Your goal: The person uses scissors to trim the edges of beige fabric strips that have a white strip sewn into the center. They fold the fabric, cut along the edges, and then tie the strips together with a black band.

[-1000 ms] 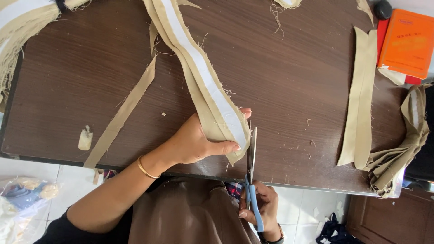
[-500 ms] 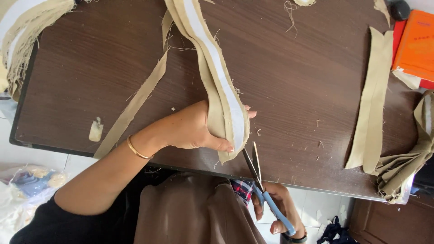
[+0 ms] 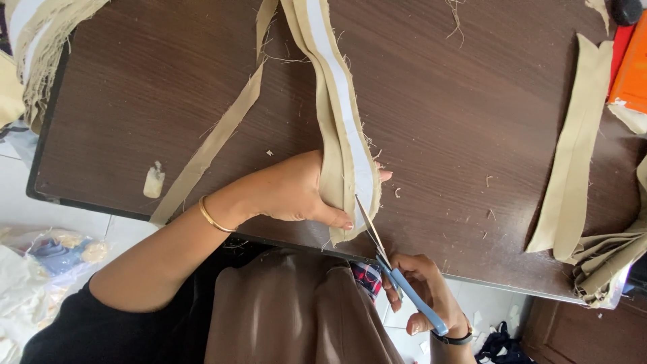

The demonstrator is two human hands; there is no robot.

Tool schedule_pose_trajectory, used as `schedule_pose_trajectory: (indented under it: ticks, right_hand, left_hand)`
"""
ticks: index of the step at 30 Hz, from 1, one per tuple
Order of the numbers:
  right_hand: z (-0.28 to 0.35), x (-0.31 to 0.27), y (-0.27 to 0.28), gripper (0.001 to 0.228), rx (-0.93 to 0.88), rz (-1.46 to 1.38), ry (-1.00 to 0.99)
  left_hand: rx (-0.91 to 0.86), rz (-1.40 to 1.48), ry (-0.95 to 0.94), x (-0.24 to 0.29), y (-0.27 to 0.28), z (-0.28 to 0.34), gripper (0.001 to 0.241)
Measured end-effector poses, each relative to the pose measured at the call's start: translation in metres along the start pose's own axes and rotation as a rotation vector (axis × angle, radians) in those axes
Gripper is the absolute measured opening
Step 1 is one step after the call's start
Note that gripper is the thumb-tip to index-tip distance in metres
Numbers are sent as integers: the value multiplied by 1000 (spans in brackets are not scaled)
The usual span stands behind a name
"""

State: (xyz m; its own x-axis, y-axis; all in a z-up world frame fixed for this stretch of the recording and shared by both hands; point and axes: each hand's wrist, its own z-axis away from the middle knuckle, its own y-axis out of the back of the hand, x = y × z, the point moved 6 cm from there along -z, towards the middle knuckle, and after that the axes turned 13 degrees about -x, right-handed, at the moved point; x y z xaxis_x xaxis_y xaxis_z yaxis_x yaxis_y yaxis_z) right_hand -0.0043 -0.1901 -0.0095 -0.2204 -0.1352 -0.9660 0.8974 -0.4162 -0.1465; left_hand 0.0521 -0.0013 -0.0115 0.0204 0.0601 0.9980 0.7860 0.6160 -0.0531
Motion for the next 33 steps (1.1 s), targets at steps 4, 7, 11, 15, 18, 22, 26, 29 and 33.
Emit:
schedule_pose_trajectory:
  ticks: [4, 7, 11, 15, 18, 22, 26, 29, 33]
  right_hand:
    - [4, 1, 2, 68, 9, -37, 16]
    - [7, 3, 3, 68, 12, -56, 60]
    - [5, 1, 4, 66, 21, -15, -14]
    - [4, 0, 4, 59, 7, 10, -1]
    - [6, 0, 5, 58, 24, 83, -16]
    - [10, 5, 6, 56, 29, 24, -38]
    - [14, 8, 7, 53, 34, 18, -50]
    - [16, 11, 8, 54, 43, -1, -62]
    - [17, 13, 7, 56, 32, -49, -43]
  left_hand:
    - [8, -27, -14, -1, 1, -1, 64]
    - [-3, -68, 1, -3, 1, -2, 67]
    - [13, -99, -16, -4, 1, -2, 66]
    - [13, -54, -1, 0, 2, -1, 66]
    - [18, -76, -6, -1, 2, -1, 67]
    - [8, -46, -3, -1, 2, -2, 66]
    - [10, -70, -8, -1, 2, -2, 66]
    - [11, -65, -8, 0, 2, -1, 66]
    - [14, -38, 2, -1, 3, -1, 66]
